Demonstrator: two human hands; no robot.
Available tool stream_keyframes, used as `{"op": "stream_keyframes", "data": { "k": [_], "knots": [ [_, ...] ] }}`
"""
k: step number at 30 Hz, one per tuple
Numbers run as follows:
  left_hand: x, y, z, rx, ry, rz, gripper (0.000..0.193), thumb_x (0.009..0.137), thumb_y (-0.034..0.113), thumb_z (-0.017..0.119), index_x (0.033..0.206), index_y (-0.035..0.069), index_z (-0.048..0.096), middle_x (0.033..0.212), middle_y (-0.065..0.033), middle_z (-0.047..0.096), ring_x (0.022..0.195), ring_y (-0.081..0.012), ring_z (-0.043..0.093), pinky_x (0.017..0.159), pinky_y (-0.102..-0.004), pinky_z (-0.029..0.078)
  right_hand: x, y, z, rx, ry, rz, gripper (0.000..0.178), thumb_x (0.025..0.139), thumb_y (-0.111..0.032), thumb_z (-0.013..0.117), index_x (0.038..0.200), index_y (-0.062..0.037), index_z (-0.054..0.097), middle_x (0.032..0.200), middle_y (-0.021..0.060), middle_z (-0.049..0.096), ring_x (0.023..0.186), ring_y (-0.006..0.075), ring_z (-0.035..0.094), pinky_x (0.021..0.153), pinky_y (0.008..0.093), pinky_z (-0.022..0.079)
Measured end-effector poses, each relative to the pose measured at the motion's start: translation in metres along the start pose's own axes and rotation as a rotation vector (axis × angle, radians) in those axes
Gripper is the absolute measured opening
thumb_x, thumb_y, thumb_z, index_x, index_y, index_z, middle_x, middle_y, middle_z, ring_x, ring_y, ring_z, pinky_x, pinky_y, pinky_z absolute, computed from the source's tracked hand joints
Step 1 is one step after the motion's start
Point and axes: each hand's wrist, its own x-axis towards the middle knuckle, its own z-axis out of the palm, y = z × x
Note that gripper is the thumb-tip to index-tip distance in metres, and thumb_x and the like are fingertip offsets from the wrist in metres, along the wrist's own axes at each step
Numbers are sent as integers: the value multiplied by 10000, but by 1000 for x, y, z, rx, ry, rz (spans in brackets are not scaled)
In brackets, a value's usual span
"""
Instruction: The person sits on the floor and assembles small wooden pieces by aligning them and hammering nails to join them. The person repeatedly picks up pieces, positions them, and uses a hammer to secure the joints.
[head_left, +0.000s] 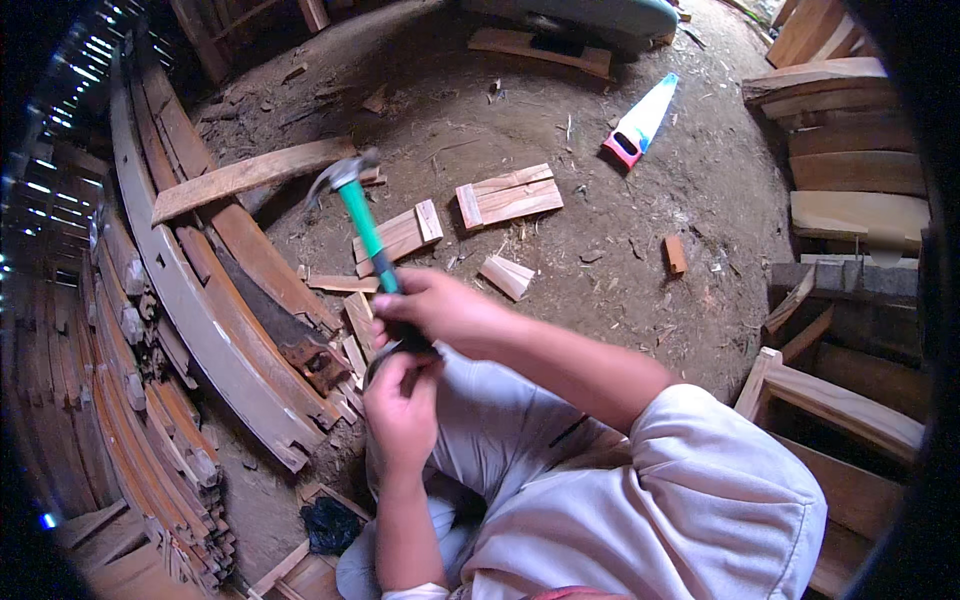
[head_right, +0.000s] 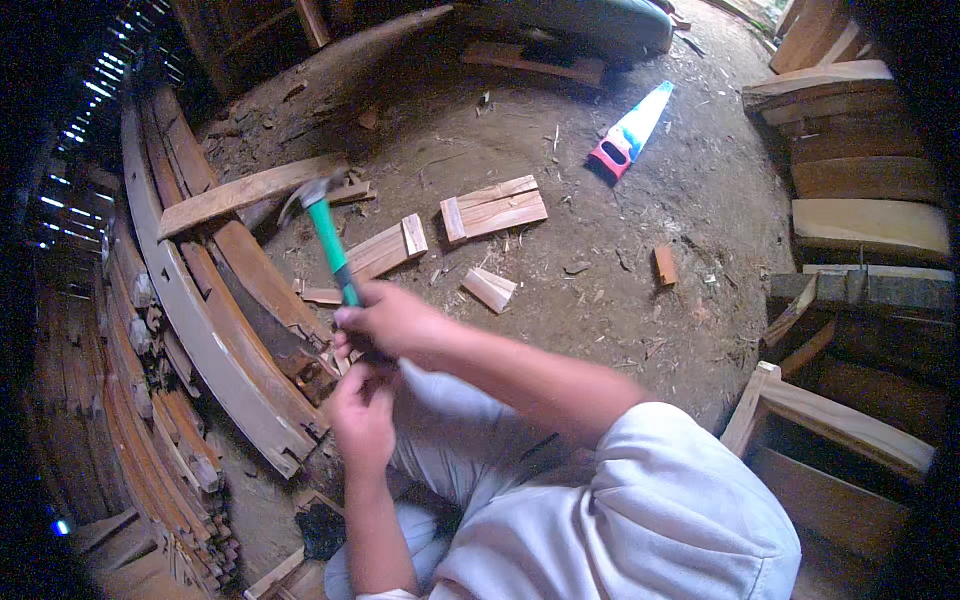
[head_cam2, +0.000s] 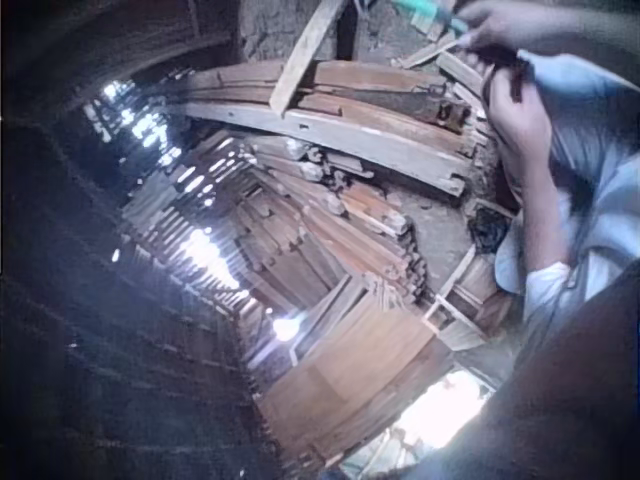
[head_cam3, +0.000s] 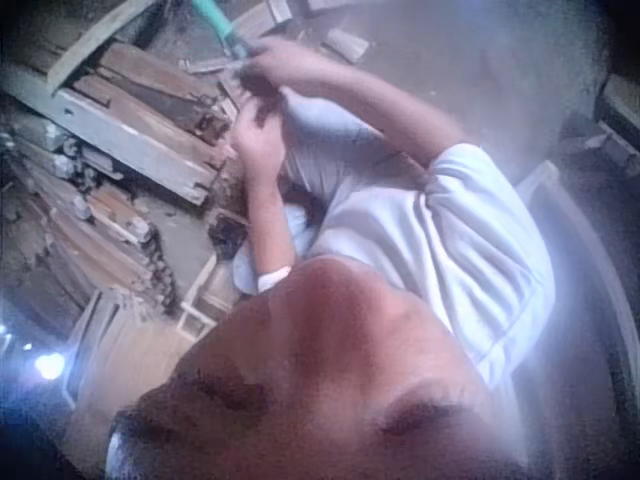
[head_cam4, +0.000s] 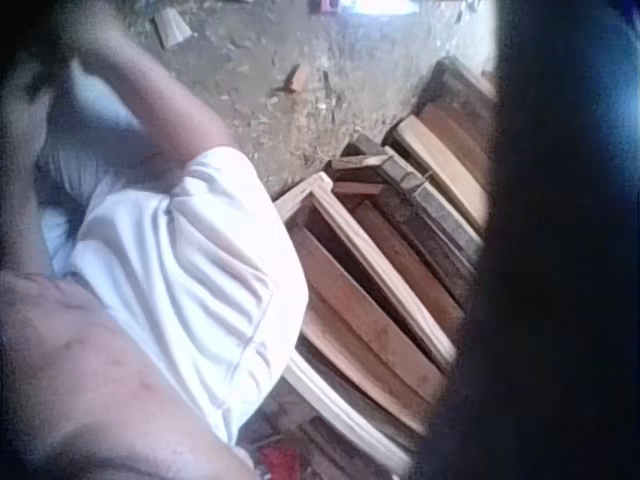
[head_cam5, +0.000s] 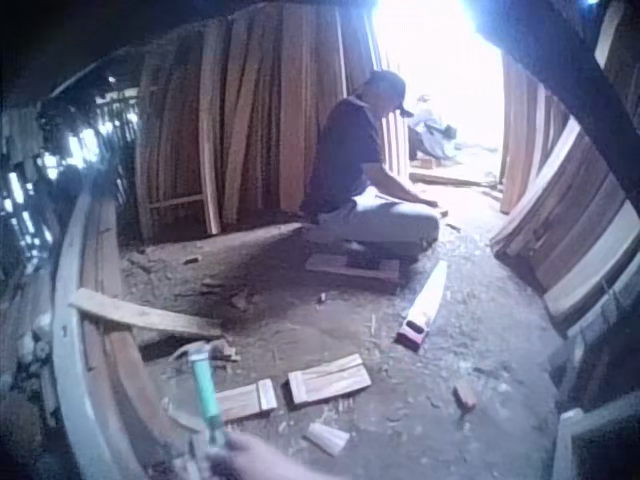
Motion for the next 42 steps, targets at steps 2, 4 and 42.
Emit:
{"op": "stream_keyframes", "data": {
  "k": [2, 4, 42],
  "knots": [
    [19, 21, 34, -21, -111, -56, 59, 981, 9, 736, 1018, -35, 726, 938, -53, 759, 895, -98, 680, 828, -279, 540, -19, -23, -46, 26, 114, 2, 134, 1087, -143, 640, 1133, -25, 599, 929, 53, 672, 818, 171, 693, 765, 334, 609],
    [35, 11, 57, -141, -207, -127, 86, 991, 24, 739, 1043, -45, 736, 1004, -68, 785, 936, -93, 697, 857, -270, 553, -34, -23, -102, -97, 304, -108, 111, 1072, -131, 656, 1111, -36, 614, 887, 14, 617, 741, 139, 628, 699, 317, 569],
    [312, -121, 68, 343, -256, 81, 204, 948, 191, 780, 1053, 16, 770, 948, -123, 792, 858, -200, 727, 827, -355, 559, 94, -33, -315, -1853, 189, -444, 884, 661, -256, 959, 1480, -242, 628, 1570, 106, 531, 1458, 415, 472, 1199, 578, 397]
  ]
}}
